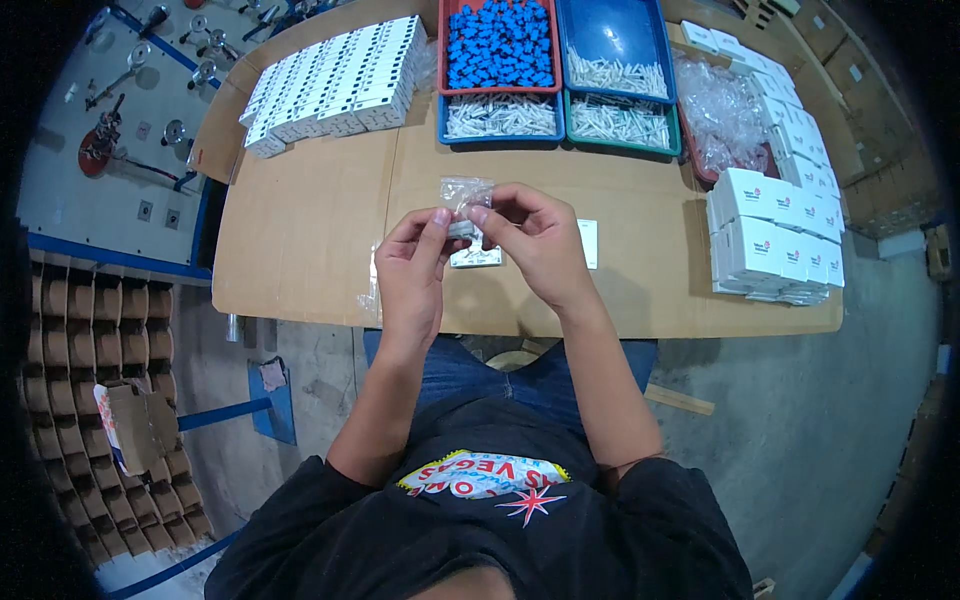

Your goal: The person assembles a small electrical switch unit by hand. They open a white cardboard box, place a plastic bag containing white plastic parts into the box, add a blue plastic component, and then close the box. The process is performed at a table with trays of parts and stacks of boxes.

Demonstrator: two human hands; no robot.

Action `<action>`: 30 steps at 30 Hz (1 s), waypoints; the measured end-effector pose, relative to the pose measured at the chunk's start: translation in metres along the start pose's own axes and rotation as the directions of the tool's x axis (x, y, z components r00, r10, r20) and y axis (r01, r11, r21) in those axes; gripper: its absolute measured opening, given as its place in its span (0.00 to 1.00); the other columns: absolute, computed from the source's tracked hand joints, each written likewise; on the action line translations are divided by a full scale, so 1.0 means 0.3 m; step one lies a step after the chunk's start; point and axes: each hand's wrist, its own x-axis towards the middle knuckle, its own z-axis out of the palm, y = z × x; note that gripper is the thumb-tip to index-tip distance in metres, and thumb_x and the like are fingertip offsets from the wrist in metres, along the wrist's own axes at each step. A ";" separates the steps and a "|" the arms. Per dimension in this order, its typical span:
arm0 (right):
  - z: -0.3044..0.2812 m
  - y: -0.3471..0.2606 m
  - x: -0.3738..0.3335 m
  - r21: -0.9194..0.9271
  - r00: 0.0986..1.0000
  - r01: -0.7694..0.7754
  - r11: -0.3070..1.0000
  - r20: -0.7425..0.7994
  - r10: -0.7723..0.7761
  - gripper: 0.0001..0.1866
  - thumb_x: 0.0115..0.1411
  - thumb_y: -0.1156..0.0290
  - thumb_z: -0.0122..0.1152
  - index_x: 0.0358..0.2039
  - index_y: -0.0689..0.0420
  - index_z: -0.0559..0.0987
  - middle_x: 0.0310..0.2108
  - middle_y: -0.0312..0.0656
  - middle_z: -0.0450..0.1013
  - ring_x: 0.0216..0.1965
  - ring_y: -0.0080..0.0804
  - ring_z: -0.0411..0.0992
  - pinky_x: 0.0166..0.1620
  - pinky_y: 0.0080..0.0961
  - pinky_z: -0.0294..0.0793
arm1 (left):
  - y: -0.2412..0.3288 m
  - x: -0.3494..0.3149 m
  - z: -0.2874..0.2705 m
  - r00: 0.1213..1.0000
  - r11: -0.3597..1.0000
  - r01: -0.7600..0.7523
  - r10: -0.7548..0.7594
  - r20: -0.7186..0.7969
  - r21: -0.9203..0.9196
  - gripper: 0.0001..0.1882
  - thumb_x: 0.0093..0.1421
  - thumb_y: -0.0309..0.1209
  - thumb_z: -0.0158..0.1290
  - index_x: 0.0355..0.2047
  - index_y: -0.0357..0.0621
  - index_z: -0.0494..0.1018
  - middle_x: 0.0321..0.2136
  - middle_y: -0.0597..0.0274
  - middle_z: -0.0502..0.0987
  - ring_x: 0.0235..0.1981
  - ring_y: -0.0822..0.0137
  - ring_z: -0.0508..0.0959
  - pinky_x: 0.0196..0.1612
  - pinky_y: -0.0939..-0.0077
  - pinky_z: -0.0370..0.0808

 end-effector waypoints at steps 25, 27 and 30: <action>-0.008 0.013 -0.006 -0.120 0.981 0.103 0.987 -0.153 -0.121 0.06 0.65 0.77 0.65 0.42 0.63 0.83 0.34 0.38 0.81 0.31 0.18 0.75 0.34 0.17 0.75 | -0.014 -0.009 0.000 0.998 0.986 0.060 -0.053 0.046 -0.157 0.17 0.73 0.29 0.47 0.58 0.33 0.69 0.47 0.53 0.77 0.45 0.65 0.82 0.50 0.69 0.81; -0.005 0.006 -0.002 -0.148 0.980 0.096 0.984 -0.159 -0.119 0.05 0.65 0.77 0.66 0.41 0.62 0.83 0.33 0.36 0.80 0.31 0.17 0.75 0.33 0.16 0.74 | -0.010 -0.009 -0.002 0.998 0.993 0.052 -0.046 0.050 -0.110 0.20 0.72 0.26 0.47 0.61 0.31 0.66 0.50 0.52 0.76 0.48 0.65 0.80 0.51 0.69 0.79; -0.001 0.016 -0.007 -0.171 0.987 0.056 0.984 -0.141 -0.080 0.05 0.64 0.77 0.67 0.39 0.62 0.82 0.32 0.35 0.79 0.31 0.16 0.75 0.32 0.15 0.74 | -0.020 -0.008 0.007 0.993 0.997 -0.073 0.070 0.097 0.036 0.25 0.66 0.19 0.54 0.63 0.35 0.68 0.48 0.57 0.75 0.47 0.70 0.79 0.47 0.75 0.78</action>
